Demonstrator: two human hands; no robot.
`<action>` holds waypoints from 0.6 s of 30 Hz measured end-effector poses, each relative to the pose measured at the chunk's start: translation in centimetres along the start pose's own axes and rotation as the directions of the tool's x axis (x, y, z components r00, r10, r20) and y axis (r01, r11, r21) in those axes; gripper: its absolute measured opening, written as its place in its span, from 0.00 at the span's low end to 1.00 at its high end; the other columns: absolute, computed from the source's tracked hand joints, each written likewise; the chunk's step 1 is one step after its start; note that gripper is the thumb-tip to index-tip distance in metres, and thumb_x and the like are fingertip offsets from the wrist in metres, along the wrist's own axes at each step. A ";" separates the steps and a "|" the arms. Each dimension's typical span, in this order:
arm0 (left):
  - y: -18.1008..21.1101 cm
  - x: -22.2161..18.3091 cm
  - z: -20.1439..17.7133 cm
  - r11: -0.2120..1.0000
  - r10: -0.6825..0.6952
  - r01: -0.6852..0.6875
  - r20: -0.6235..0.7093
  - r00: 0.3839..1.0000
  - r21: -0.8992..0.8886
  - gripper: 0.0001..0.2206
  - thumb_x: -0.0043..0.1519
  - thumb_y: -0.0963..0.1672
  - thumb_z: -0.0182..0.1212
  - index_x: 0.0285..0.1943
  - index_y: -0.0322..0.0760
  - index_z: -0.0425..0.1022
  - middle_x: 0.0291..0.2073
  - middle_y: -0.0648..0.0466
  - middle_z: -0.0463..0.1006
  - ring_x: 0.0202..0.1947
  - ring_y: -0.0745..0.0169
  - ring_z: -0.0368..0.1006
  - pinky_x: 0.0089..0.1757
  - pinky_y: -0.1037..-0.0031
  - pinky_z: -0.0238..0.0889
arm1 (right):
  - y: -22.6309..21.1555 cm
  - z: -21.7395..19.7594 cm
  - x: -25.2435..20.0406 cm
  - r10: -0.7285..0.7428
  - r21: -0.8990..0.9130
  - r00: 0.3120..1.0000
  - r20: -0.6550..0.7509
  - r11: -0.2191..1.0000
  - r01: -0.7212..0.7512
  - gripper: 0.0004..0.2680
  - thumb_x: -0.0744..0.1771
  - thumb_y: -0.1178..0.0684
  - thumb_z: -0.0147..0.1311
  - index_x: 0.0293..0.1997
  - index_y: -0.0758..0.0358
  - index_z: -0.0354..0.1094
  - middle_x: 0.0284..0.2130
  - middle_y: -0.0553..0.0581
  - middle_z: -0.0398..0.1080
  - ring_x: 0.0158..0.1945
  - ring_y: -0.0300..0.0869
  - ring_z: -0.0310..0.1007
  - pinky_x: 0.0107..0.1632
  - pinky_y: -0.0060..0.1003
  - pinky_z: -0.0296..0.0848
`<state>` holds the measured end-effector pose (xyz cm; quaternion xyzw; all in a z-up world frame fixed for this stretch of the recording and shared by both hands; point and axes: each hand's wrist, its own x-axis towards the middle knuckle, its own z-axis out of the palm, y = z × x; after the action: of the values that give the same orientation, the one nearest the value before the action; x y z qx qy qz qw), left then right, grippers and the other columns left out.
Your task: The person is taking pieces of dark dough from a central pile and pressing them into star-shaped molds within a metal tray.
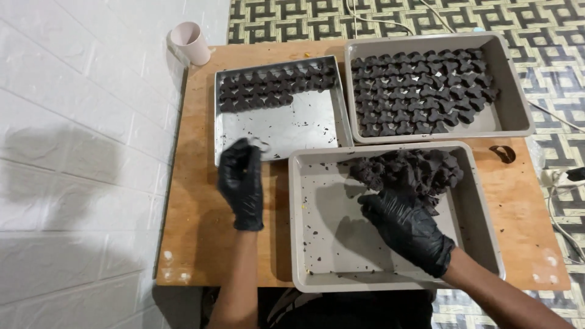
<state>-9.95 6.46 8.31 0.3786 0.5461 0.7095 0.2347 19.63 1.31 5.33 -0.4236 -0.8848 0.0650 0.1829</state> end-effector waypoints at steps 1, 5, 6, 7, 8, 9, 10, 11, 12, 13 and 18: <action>-1.9 1.7 -1.4 1.000 -0.004 0.004 -0.006 1.000 0.000 0.11 0.58 0.37 0.71 0.48 0.41 0.80 0.37 0.50 0.84 0.40 0.70 0.78 0.44 0.73 0.76 | 0.6 -0.5 1.1 -0.004 -0.001 1.000 0.006 1.000 0.004 0.10 0.65 0.56 0.50 0.51 0.56 0.69 0.36 0.60 0.73 0.39 0.59 0.73 0.39 0.53 0.71; -9.4 7.2 -7.1 0.964 0.265 -0.245 -0.323 0.908 0.103 0.15 0.60 0.35 0.71 0.53 0.35 0.77 0.43 0.45 0.82 0.48 0.59 0.78 0.50 0.70 0.74 | 5.2 1.3 7.5 -0.039 0.026 0.997 0.064 0.999 0.037 0.16 0.65 0.44 0.57 0.57 0.53 0.67 0.39 0.58 0.71 0.47 0.58 0.73 0.46 0.52 0.73; -11.3 8.3 -8.5 0.926 0.375 -0.319 -0.391 0.840 0.202 0.16 0.60 0.34 0.71 0.55 0.34 0.76 0.45 0.44 0.81 0.49 0.53 0.79 0.51 0.68 0.74 | 7.0 2.7 9.6 -0.102 -0.018 0.992 0.079 0.994 0.104 0.16 0.64 0.41 0.60 0.53 0.54 0.69 0.35 0.58 0.71 0.44 0.57 0.75 0.48 0.52 0.74; -11.9 8.6 -9.0 0.927 0.372 -0.315 -0.398 0.839 0.203 0.16 0.60 0.34 0.71 0.55 0.34 0.76 0.45 0.44 0.81 0.49 0.53 0.79 0.51 0.68 0.74 | 7.0 2.4 12.2 -0.107 -0.020 0.991 0.085 0.994 0.109 0.16 0.64 0.41 0.60 0.53 0.54 0.69 0.35 0.58 0.71 0.44 0.57 0.75 0.48 0.52 0.74; -12.5 8.9 -9.6 0.917 0.393 -0.324 -0.400 0.828 0.231 0.16 0.60 0.33 0.70 0.55 0.33 0.75 0.44 0.44 0.82 0.49 0.53 0.79 0.50 0.70 0.75 | 7.1 2.2 14.8 -0.105 -0.053 0.993 0.060 0.993 0.108 0.12 0.66 0.43 0.58 0.51 0.54 0.70 0.34 0.58 0.72 0.44 0.57 0.76 0.47 0.52 0.74; -13.3 8.9 -10.2 0.908 0.411 -0.328 -0.400 0.819 0.260 0.16 0.60 0.33 0.70 0.56 0.32 0.75 0.44 0.45 0.82 0.49 0.53 0.79 0.49 0.72 0.75 | 7.1 2.1 17.1 -0.102 -0.084 0.994 0.039 0.991 0.105 0.10 0.69 0.44 0.55 0.49 0.55 0.71 0.34 0.57 0.73 0.43 0.57 0.77 0.46 0.51 0.74; -12.8 8.7 -9.9 0.911 0.404 -0.319 -0.406 0.820 0.261 0.16 0.60 0.33 0.70 0.56 0.32 0.75 0.44 0.45 0.82 0.49 0.53 0.79 0.49 0.72 0.75 | 7.6 2.9 18.8 -0.105 -0.084 0.993 0.049 0.990 0.109 0.10 0.69 0.44 0.55 0.49 0.55 0.71 0.34 0.57 0.73 0.43 0.57 0.77 0.46 0.51 0.74; -12.3 8.8 -9.4 0.900 0.423 -0.333 -0.383 0.821 0.282 0.15 0.61 0.33 0.69 0.55 0.31 0.75 0.43 0.44 0.82 0.48 0.52 0.80 0.47 0.72 0.76 | 8.3 3.7 20.7 -0.114 -0.131 0.992 0.058 0.984 0.121 0.09 0.69 0.43 0.55 0.49 0.53 0.71 0.34 0.55 0.72 0.44 0.55 0.77 0.47 0.49 0.75; -11.7 9.0 -8.9 0.888 0.442 -0.346 -0.359 0.822 0.301 0.14 0.61 0.33 0.68 0.55 0.31 0.76 0.43 0.44 0.82 0.47 0.51 0.80 0.46 0.72 0.76 | 9.0 4.4 22.7 -0.124 -0.176 0.990 0.068 0.975 0.134 0.09 0.69 0.41 0.54 0.48 0.51 0.71 0.35 0.53 0.71 0.46 0.53 0.76 0.48 0.48 0.75; -11.8 8.9 -8.9 0.890 0.438 -0.338 -0.367 0.821 0.307 0.14 0.61 0.33 0.68 0.55 0.31 0.76 0.43 0.44 0.82 0.47 0.51 0.80 0.46 0.72 0.76 | 10.1 6.1 23.8 -0.131 -0.173 0.988 0.077 0.974 0.143 0.09 0.69 0.41 0.54 0.48 0.51 0.71 0.35 0.53 0.71 0.46 0.53 0.76 0.48 0.48 0.75; -12.6 9.4 -8.8 0.864 0.477 -0.368 -0.320 0.819 0.345 0.11 0.62 0.36 0.70 0.51 0.28 0.76 0.40 0.40 0.82 0.44 0.45 0.81 0.41 0.69 0.77 | 15.4 12.7 28.1 -0.384 -0.285 0.920 -0.082 0.893 0.348 0.14 0.66 0.41 0.58 0.57 0.44 0.69 0.42 0.48 0.73 0.52 0.50 0.77 0.52 0.42 0.77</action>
<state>-23.57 11.94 -2.08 0.3683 0.5737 0.7249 -0.0982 9.80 33.32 -3.03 -0.2733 -0.9348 -0.1185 0.1934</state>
